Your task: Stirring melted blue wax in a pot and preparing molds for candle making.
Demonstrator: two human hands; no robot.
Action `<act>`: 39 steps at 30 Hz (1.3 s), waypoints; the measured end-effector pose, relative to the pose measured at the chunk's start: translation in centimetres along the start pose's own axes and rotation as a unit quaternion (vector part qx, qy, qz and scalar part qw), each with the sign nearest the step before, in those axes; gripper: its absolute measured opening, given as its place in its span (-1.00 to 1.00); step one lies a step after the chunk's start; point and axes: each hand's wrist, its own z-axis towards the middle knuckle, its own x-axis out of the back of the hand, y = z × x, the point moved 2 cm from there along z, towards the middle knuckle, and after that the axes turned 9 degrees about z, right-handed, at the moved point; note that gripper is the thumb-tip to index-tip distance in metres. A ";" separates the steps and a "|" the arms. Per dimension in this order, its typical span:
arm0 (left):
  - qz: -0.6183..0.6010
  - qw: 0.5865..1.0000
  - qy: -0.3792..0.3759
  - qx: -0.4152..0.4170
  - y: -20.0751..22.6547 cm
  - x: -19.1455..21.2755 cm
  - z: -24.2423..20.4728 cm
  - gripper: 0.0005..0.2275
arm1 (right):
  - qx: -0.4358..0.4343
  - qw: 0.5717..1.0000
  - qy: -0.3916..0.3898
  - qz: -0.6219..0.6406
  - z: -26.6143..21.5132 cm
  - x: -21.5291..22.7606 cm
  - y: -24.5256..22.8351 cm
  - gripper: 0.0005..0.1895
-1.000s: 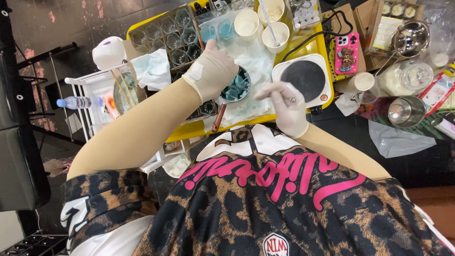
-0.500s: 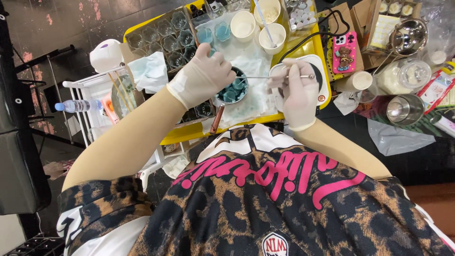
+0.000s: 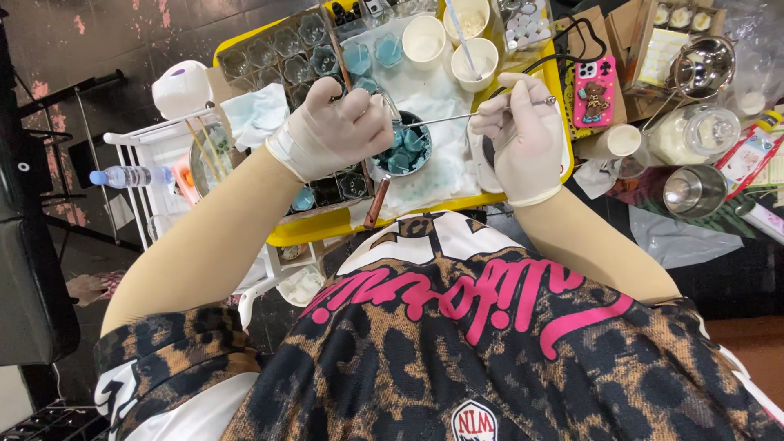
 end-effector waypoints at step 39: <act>-0.432 0.597 -0.112 0.666 11.5 0.7 -9.9 -0.58 | 0.023 0.911 -0.147 -0.384 -5.7 -3.3 2.2 -0.79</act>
